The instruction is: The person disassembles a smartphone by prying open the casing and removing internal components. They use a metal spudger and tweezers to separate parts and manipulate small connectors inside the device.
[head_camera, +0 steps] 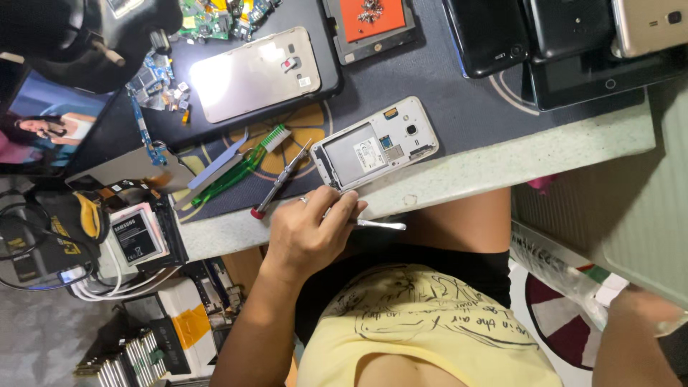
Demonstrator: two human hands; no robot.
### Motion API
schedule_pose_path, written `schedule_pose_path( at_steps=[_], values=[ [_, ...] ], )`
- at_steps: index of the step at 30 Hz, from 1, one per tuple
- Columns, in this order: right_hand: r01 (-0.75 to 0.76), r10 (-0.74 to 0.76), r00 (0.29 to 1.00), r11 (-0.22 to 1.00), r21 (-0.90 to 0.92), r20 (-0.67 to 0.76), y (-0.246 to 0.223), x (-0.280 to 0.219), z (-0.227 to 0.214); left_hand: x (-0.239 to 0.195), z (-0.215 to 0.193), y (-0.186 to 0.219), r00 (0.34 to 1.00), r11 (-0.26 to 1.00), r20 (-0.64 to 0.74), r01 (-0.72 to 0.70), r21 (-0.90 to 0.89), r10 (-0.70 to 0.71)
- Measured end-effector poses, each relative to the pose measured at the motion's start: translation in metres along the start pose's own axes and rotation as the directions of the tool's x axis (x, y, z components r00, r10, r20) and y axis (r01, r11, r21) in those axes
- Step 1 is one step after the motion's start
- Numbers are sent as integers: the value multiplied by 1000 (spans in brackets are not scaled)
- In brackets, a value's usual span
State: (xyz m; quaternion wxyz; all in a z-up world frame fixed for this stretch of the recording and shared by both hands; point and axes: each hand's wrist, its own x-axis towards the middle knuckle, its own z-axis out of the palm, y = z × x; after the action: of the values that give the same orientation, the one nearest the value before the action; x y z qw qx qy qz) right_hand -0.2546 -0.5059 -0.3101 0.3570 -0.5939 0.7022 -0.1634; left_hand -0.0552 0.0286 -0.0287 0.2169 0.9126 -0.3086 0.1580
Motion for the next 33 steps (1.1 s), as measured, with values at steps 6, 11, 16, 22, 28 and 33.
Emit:
schedule_pose_path(
  at_steps=[6, 11, 16, 22, 28, 33],
  values=[
    [-14, 14, 1000, 1000, -19, -7, -5, 13, 0, -2, 5, 1, 1000, 1000, 11, 23, 13, -23],
    [37, -35, 999, 994, -104, 24, 0, 9, -7, -1, 11, -2, 998, 995, -9, 68, 73, -67],
    [313, -239, 939, 892, -327, 247, 31, -27, -26, 0, 9, -6, 998, 993, 52, 16, 117, -22],
    [624, -199, 678, 665, -411, 708, 76, -113, -65, 4, 8, -4, 993, 982, 115, 5, 188, -27],
    [857, -533, 320, 516, 0, 783, 8, -154, -54, 5, 14, -2, 993, 973, 115, -36, 229, 10],
    [726, -770, -168, 326, 606, 616, -97, -211, -13, 6, 22, 1, 995, 942, 94, -51, 331, 21]
  ],
)
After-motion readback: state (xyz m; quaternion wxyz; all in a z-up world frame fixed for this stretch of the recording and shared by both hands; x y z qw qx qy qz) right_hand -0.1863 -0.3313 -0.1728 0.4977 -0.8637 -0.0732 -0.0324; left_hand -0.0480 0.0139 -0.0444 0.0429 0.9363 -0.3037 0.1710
